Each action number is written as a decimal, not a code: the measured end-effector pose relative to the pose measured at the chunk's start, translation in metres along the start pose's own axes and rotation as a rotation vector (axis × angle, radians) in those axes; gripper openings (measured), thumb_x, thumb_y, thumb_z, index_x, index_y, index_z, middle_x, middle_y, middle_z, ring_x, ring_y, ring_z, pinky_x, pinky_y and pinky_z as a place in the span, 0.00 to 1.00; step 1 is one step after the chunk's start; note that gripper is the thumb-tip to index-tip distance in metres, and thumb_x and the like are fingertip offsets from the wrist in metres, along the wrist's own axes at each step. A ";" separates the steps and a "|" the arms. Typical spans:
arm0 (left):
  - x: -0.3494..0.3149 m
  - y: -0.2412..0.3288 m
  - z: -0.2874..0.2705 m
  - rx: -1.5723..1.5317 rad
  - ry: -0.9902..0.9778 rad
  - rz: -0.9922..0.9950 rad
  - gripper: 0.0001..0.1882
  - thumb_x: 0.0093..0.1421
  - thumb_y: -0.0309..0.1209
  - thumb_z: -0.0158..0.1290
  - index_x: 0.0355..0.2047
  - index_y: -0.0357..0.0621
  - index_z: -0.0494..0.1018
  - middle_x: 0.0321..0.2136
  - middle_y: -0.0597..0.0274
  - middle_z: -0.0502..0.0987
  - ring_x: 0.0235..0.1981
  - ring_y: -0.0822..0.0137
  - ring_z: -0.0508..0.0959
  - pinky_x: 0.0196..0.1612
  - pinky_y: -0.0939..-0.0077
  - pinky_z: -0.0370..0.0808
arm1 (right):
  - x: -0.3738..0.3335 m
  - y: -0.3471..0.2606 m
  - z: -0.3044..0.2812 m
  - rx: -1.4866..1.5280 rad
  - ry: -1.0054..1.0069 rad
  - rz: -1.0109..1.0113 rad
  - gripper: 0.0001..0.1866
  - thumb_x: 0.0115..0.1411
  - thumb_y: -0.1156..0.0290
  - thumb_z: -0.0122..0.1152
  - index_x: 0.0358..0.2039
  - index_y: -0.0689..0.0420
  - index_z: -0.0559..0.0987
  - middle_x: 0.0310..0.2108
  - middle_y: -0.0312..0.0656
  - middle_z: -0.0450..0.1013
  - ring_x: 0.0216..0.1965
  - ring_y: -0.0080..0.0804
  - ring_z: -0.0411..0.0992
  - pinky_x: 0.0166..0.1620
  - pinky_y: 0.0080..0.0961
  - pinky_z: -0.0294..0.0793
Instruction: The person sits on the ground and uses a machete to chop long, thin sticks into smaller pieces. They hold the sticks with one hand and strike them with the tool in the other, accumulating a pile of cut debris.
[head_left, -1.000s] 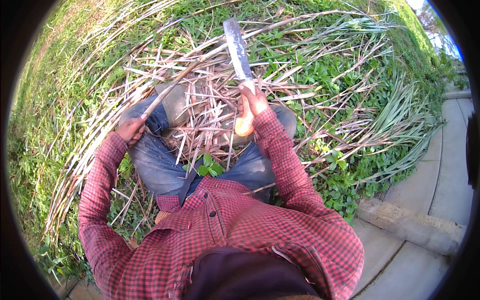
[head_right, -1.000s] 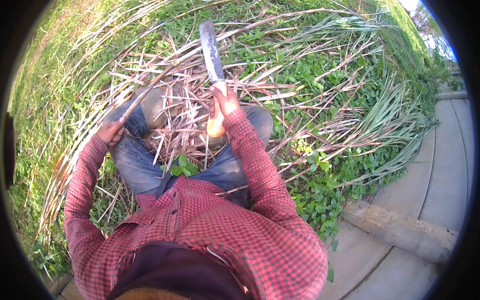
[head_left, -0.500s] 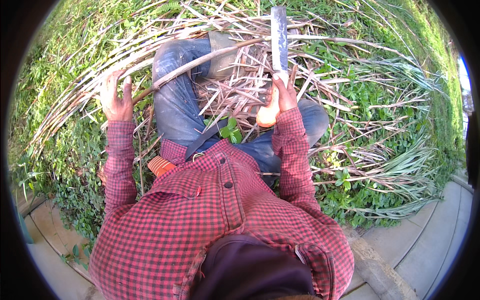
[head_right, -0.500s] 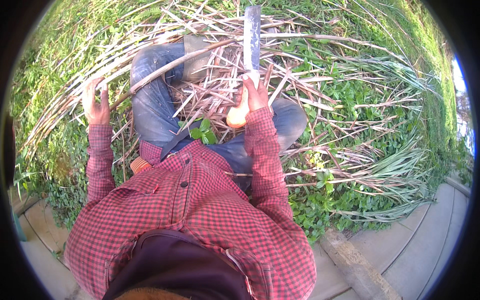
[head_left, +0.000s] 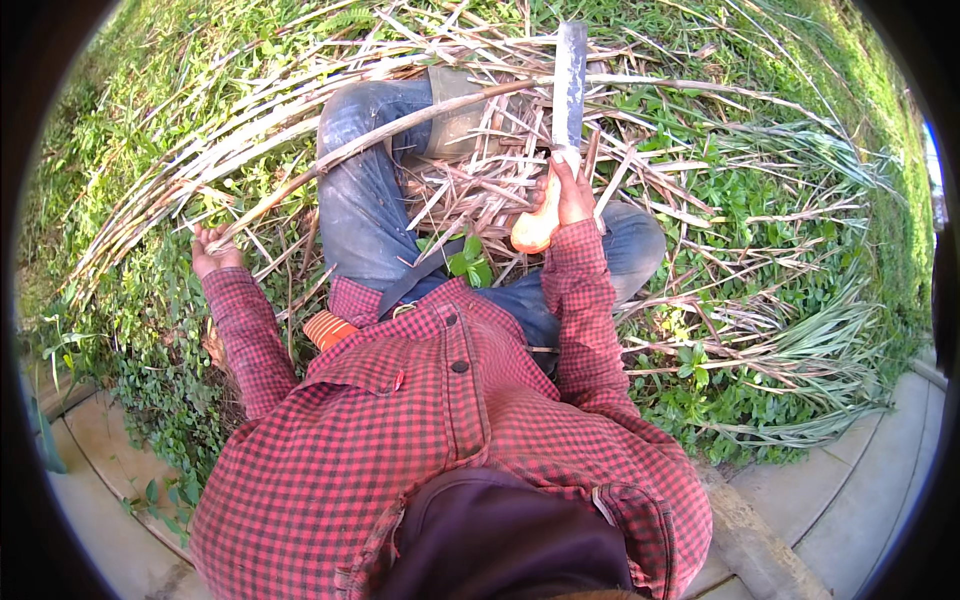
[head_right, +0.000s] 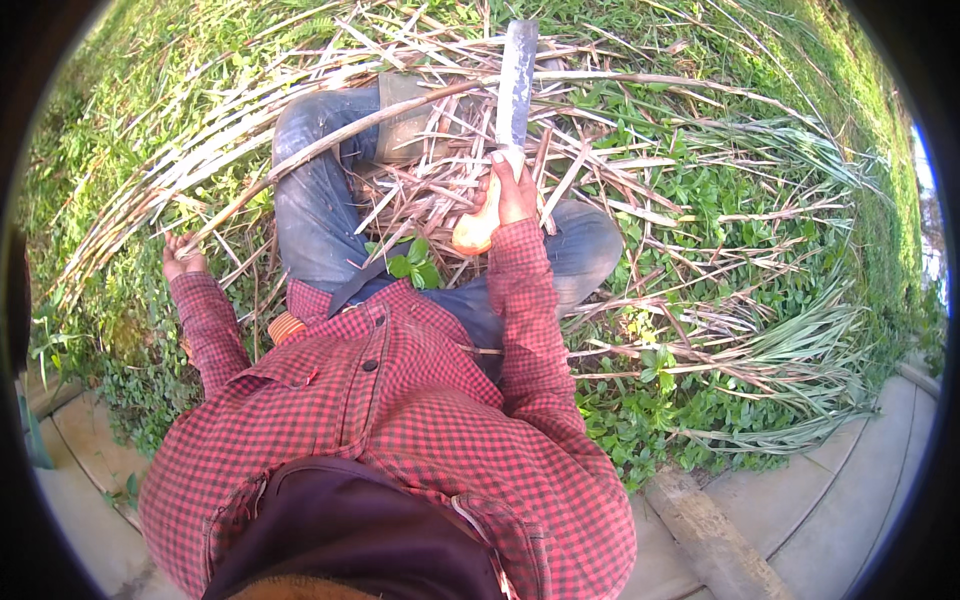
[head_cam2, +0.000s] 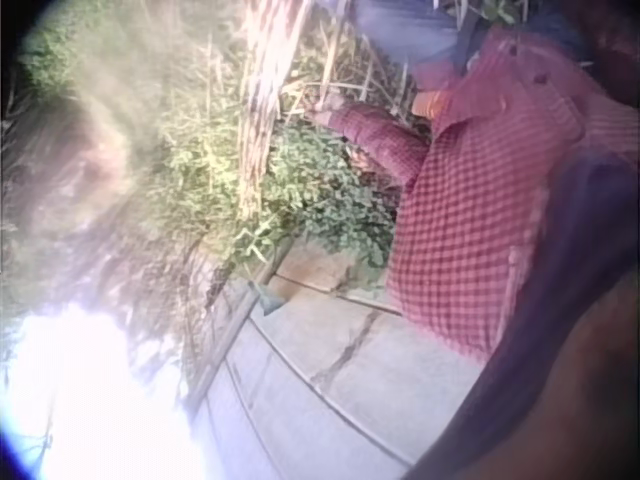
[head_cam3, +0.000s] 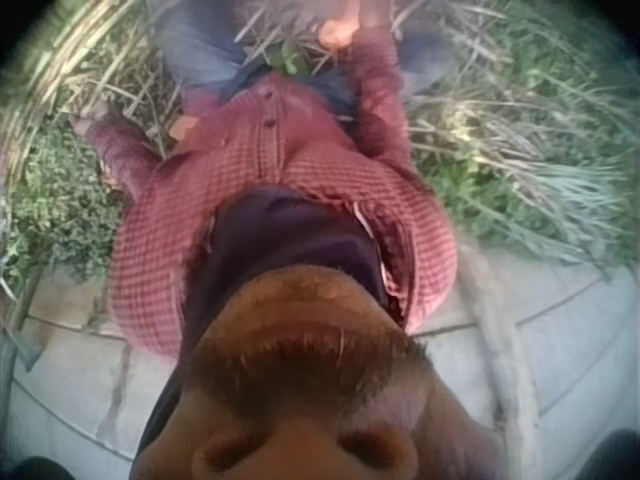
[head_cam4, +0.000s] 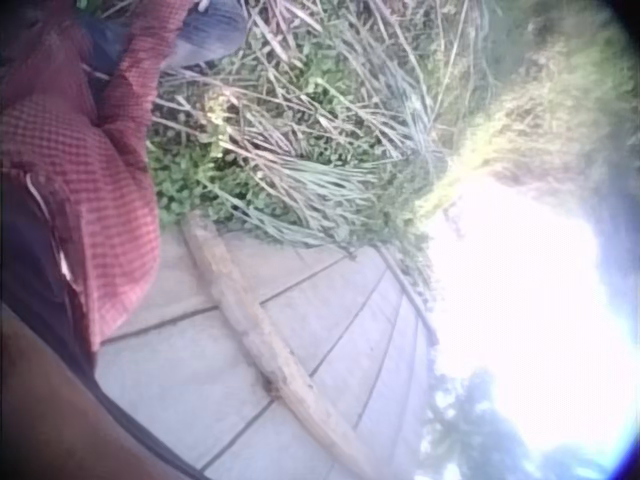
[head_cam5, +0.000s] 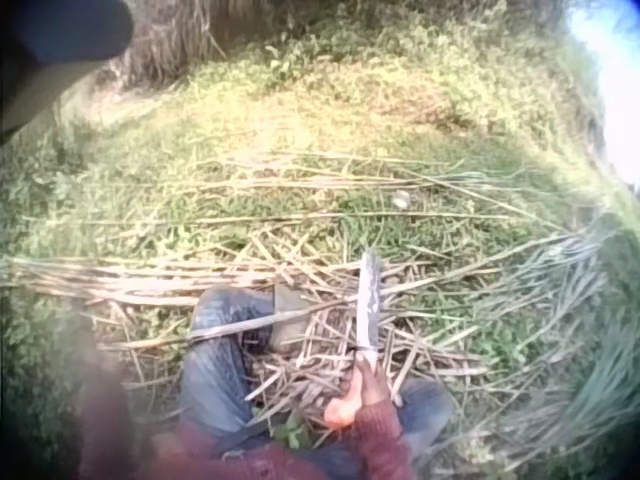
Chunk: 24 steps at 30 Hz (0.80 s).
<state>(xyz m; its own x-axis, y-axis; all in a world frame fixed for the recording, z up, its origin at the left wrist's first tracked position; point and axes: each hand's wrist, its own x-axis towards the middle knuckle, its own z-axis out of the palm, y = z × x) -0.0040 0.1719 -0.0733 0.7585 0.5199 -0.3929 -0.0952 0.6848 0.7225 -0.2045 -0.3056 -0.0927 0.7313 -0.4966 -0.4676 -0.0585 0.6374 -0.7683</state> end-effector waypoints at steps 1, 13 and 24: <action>0.002 0.003 0.003 -0.037 -0.111 -0.028 0.17 0.65 0.34 0.29 0.34 0.36 0.66 0.12 0.67 0.59 0.16 0.70 0.61 0.36 0.64 0.69 | 0.002 -0.001 -0.002 -0.003 -0.011 0.017 0.16 0.55 0.59 0.57 0.38 0.54 0.67 0.17 0.38 0.65 0.14 0.27 0.64 0.16 0.22 0.64; -0.053 -0.070 0.167 0.023 -0.284 -0.105 0.08 0.61 0.27 0.37 0.37 0.37 0.64 0.11 0.69 0.53 0.15 0.69 0.59 0.38 0.60 0.68 | -0.032 0.018 0.078 -0.204 -0.464 -0.006 0.16 0.56 0.64 0.57 0.40 0.57 0.67 0.15 0.35 0.65 0.11 0.23 0.64 0.14 0.21 0.65; -0.075 -0.102 0.192 -0.129 -0.450 -0.158 0.12 0.62 0.27 0.31 0.43 0.35 0.59 0.13 0.70 0.53 0.14 0.71 0.57 0.31 0.68 0.70 | 0.002 0.002 0.072 0.043 -0.171 -0.082 0.14 0.55 0.63 0.56 0.36 0.55 0.66 0.15 0.37 0.65 0.11 0.26 0.64 0.14 0.23 0.66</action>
<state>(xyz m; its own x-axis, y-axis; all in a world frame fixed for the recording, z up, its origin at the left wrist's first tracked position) 0.0720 -0.0348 -0.0080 0.9706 0.1522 -0.1865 -0.0143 0.8099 0.5864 -0.1544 -0.2635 -0.0635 0.8375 -0.4427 -0.3204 0.0325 0.6257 -0.7794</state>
